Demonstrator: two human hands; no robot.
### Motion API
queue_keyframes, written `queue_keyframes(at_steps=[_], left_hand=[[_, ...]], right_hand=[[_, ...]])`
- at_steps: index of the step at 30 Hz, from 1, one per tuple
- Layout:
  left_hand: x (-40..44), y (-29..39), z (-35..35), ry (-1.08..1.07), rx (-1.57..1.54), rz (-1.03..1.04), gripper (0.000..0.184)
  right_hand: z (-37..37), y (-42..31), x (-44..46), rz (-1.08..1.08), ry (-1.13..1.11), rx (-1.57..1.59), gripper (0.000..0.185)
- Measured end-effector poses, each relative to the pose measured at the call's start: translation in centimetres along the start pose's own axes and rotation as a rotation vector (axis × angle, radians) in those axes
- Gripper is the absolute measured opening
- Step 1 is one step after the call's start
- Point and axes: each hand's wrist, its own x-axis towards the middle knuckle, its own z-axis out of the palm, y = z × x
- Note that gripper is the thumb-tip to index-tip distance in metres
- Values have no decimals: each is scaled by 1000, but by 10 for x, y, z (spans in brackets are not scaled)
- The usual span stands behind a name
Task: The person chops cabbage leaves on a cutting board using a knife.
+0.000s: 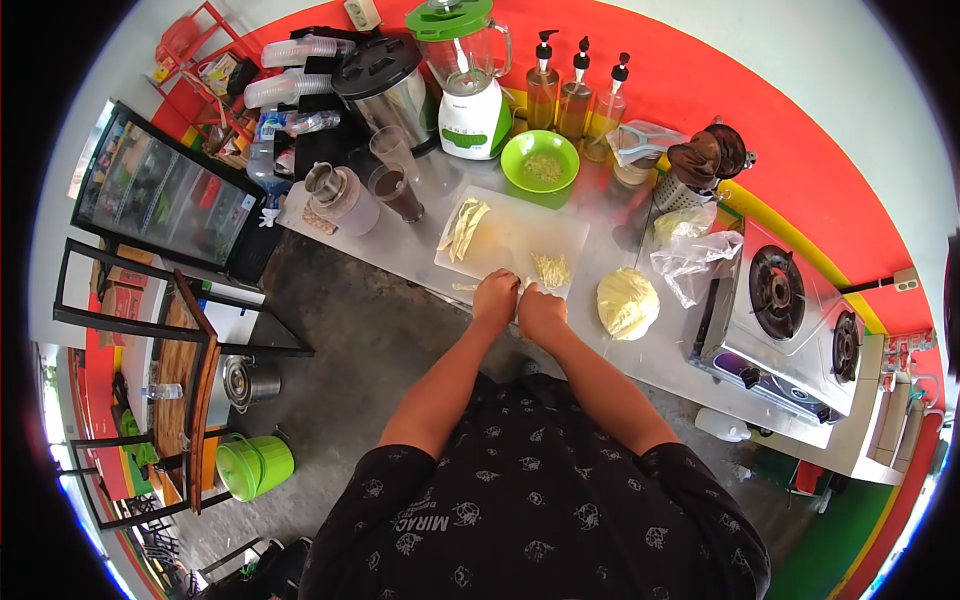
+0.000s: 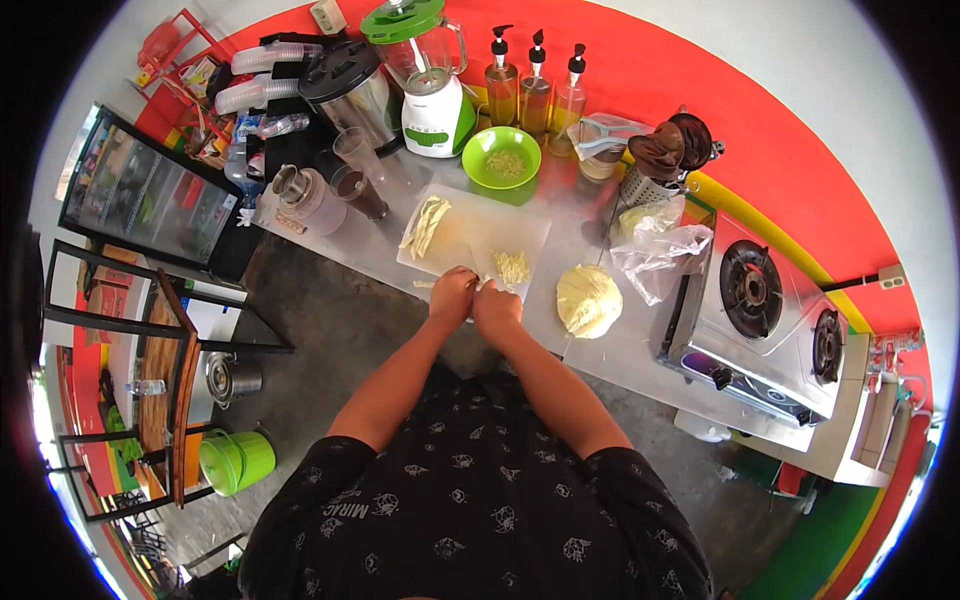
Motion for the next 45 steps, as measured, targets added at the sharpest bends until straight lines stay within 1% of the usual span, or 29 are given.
queue_keyframes(at_steps=[2, 3, 5, 9, 11, 12, 14, 17, 21, 23, 27, 30, 32, 36, 38, 39, 41, 45], left_hand=[[-2, 3, 0, 41, -23, -15, 13], [-3, 3, 1, 42, -23, -14, 13], [-2, 3, 1, 25, -26, -25, 13], [-4, 2, 1, 20, -15, 6, 13], [-3, -2, 5, 39, -8, 5, 13], [-3, -2, 4, 40, -5, 9, 13], [-4, -1, 5, 57, -13, 15, 13], [-6, -1, 3, 57, -27, 19, 12], [-10, 0, -1, 36, -14, -4, 11], [-10, 3, -4, 69, -14, -43, 10], [-10, 1, 2, 66, -44, -77, 10], [-13, -2, 1, 71, -73, -46, 10], [-14, -5, -4, 82, 5, 66, 14], [-1, -22, -16, 15, -17, 165, 19], [6, -27, -21, 28, -7, 220, 21], [10, -29, -21, 17, -17, 235, 21], [20, -32, -21, 26, -37, 233, 21], [30, -42, -21, -71, -40, 288, 22]], right_hand=[[-6, -1, -14, -82, 7, -13, 31], [0, 0, -14, -82, 9, -14, 31], [13, 1, -9, 16, 45, 101, 30], [4, 1, -4, 4, 49, 77, 30], [-6, 1, -8, -81, 37, 30, 31], [-5, 1, -8, -80, 41, 32, 31], [3, 0, -9, -22, 4, 61, 31], [12, 0, -7, 33, 36, 128, 30], [13, 1, -2, 37, 52, 118, 29], [15, 7, -3, 14, 82, 49, 26], [20, 18, -9, 25, 57, 0, 24], [19, 23, -4, 64, 86, 15, 25], [17, 25, 1, 86, 142, 58, 26], [15, 14, -4, 155, 176, 75, 25], [27, 9, -9, 108, 189, 57, 27], [27, 8, -13, 128, 193, 59, 27], [27, 5, -18, 87, 143, 145, 38], [25, 10, -16, 153, 169, 175, 38]])
